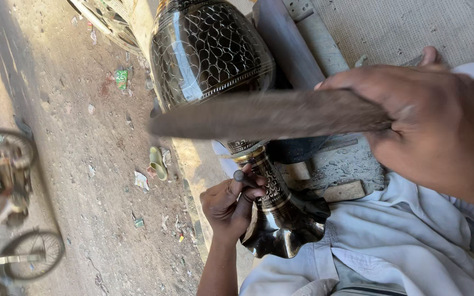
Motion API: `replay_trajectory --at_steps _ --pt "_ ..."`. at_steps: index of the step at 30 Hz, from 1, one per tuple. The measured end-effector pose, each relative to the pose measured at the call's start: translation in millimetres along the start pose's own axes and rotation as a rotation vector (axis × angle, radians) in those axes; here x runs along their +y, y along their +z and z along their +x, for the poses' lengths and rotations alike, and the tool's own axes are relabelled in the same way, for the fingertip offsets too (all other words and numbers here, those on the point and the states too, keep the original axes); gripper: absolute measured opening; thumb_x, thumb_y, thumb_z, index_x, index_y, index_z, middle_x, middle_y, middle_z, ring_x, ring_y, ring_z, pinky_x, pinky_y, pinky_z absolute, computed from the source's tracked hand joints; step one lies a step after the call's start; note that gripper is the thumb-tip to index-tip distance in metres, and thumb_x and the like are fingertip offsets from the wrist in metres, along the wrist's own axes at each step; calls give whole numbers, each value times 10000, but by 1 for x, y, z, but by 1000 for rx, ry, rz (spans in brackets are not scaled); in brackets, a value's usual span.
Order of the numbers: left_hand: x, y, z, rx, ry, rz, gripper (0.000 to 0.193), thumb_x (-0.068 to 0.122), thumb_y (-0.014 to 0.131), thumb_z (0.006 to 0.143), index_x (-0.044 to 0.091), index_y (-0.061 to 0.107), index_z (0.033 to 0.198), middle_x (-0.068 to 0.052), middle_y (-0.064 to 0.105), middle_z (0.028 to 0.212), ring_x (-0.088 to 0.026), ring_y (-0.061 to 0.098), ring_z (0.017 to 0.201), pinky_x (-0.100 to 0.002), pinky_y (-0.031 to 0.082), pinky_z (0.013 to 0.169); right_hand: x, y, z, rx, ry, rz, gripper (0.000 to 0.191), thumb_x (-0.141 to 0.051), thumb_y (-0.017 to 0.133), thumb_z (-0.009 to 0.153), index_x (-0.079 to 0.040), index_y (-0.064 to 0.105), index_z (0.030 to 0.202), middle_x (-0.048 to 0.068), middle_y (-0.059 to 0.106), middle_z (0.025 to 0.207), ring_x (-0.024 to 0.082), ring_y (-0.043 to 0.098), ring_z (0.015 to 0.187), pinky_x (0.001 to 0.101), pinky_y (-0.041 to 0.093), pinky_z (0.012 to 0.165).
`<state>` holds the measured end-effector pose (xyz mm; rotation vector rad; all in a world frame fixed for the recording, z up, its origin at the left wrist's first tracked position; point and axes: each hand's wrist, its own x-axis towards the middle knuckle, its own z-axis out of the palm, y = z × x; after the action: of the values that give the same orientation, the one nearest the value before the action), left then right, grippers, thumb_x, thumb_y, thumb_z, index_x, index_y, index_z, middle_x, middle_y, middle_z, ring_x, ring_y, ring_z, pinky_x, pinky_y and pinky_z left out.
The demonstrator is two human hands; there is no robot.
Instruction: The person holds a chisel against the neck of a brass vessel and repeatedly strikes it with a wooden mallet to engrave a pattern. The vessel is secured on a cushioned support between the legs.
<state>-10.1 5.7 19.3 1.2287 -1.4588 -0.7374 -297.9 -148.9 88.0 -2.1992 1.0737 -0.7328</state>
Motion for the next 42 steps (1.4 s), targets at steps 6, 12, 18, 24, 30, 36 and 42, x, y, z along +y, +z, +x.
replay_trajectory --at_steps 6,12,18,24,30,36,42 --pt "6 6 6 -28 145 -67 642 -117 702 1001 297 602 1480 -123 782 1016 -163 782 924 -272 681 870 10 23 -7 -158 -130 -288 482 0 733 711 -163 746 1165 9 774 966 148 705 830 487 536 900" --pt "7 4 4 -32 128 -39 607 -137 672 1023 287 622 1455 -134 767 1059 -174 769 892 -276 683 815 3 16 -22 -119 -113 -293 469 -48 768 622 -104 687 1081 45 692 863 228 713 837 500 548 854" --pt "-8 -6 10 -135 157 -93 524 -111 626 985 218 629 1393 -109 783 1062 -207 806 956 -327 703 829 12 24 -33 -346 278 -411 379 -86 788 750 -109 636 1096 8 692 883 176 717 772 365 568 767" --pt "-16 -17 21 -294 121 -118 527 -109 740 884 191 686 1314 -129 766 1103 -204 794 945 -304 689 818 18 46 -46 8 -102 -353 657 -24 745 595 -13 605 1236 139 725 975 261 721 772 464 560 737" --pt "-8 -17 27 -325 76 -99 539 -128 746 863 171 703 1310 -88 788 1081 -195 810 934 -301 694 822 12 41 -53 -126 483 362 476 -115 776 816 -87 642 1271 74 733 807 217 716 644 378 590 553" --pt "-10 -16 27 -336 108 -109 560 -114 767 845 201 686 1300 -129 770 1109 -192 798 916 -296 680 821 9 33 -54 35 111 -72 509 8 756 698 -80 698 1196 72 777 976 231 759 839 386 585 790" --pt "-12 -15 25 -308 -78 -433 507 -185 644 943 201 737 1257 -186 744 1154 -248 789 978 -337 707 817 4 34 -62 37 97 -141 582 47 741 577 -102 705 1139 101 779 966 287 754 887 470 555 779"
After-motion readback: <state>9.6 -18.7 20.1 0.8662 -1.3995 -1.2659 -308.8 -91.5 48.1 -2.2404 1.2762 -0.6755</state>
